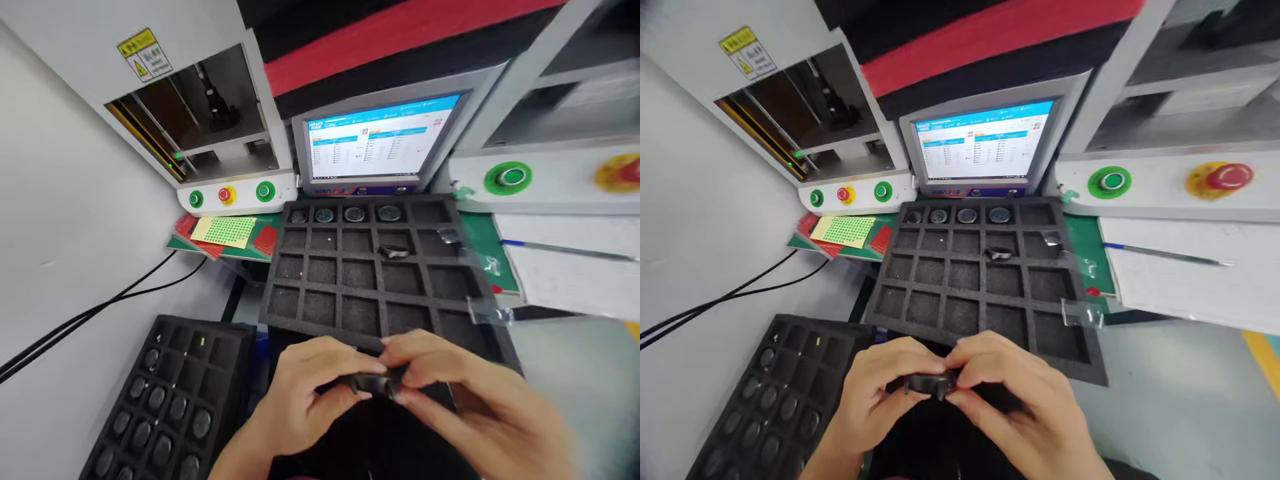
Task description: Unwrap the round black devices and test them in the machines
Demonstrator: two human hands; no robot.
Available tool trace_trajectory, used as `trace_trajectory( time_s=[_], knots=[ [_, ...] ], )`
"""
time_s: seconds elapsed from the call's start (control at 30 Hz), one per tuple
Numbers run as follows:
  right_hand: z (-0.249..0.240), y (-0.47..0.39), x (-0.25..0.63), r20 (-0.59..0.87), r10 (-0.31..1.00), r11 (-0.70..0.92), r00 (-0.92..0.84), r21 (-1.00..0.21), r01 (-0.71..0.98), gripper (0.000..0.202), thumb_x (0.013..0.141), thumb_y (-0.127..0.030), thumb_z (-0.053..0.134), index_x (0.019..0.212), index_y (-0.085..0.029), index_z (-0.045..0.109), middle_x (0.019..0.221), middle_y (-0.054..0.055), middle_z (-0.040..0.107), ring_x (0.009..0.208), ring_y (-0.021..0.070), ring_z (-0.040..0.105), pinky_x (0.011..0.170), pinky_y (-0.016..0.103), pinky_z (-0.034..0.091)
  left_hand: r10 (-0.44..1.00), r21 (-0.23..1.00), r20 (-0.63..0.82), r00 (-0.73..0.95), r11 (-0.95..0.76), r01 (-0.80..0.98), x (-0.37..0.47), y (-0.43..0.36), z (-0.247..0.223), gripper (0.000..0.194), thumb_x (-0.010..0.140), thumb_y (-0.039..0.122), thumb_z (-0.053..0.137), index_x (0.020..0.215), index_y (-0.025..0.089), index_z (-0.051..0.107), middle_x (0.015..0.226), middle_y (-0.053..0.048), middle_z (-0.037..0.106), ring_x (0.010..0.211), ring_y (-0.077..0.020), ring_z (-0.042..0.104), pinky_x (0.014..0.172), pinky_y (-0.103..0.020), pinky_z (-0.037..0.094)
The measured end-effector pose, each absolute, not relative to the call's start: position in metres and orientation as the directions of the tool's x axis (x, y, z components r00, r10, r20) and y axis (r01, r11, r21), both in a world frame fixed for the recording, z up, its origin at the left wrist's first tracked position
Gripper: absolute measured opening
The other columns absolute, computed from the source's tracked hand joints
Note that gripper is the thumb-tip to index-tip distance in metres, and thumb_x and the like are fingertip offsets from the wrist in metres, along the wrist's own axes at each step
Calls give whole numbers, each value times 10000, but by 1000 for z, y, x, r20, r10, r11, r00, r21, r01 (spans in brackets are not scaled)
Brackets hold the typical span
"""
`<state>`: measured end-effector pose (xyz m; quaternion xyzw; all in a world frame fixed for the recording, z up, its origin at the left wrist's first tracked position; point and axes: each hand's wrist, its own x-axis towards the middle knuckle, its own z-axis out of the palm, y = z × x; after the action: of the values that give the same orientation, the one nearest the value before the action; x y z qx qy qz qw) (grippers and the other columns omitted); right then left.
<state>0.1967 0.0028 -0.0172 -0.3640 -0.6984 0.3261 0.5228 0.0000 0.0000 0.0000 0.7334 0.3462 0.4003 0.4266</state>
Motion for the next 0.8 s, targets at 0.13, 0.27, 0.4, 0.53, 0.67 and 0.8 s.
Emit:
trace_trajectory(
  time_s=[0.13,0.27,0.4,0.53,0.67,0.8],
  knots=[
    [-15,-2,194,636,755,655,-162,-718,235,85,875,-151,677,921,-220,695,804,5,775,757,166,757,789,234,632,865,914,295,407,-379,143,-2,-1,-2,206,921,200,627,1108,174,709,951,-79,762,846,-156,702,777,-225,544],
    [-16,-12,190,589,801,587,-107,-740,329,215,843,-68,661,975,-231,705,904,13,782,837,212,760,866,345,632,879,920,273,390,-357,159,-5,-1,-3,240,912,165,631,1137,214,696,980,-60,756,870,-152,695,796,-232,539],
    [-14,-11,190,628,763,637,-153,-689,346,192,843,-72,657,945,-222,718,864,6,785,773,204,764,816,311,644,878,926,260,402,-345,156,-7,-1,-4,219,911,191,636,1117,208,709,954,-67,757,862,-163,695,785,-245,538],
    [-12,0,192,629,757,651,-178,-704,283,111,874,-126,660,883,-226,707,794,-5,780,705,172,758,782,256,637,896,935,232,380,-312,166,-7,1,-4,188,909,214,639,1071,197,733,909,-75,764,816,-173,700,755,-252,542],
    [-10,3,194,574,790,613,-217,-744,264,93,914,-208,638,829,-226,669,789,-13,767,704,120,742,727,157,605,897,937,211,388,-298,180,-8,1,-5,186,911,216,634,1066,202,736,912,-73,766,812,-170,700,752,-251,545],
    [-7,3,193,533,794,606,-292,-737,301,153,962,-228,552,815,-226,595,857,-2,752,708,80,722,671,102,573,886,934,233,402,-319,160,-6,-1,-6,193,917,222,627,1080,205,729,912,-68,763,805,-163,699,743,-246,548]
  ],
)
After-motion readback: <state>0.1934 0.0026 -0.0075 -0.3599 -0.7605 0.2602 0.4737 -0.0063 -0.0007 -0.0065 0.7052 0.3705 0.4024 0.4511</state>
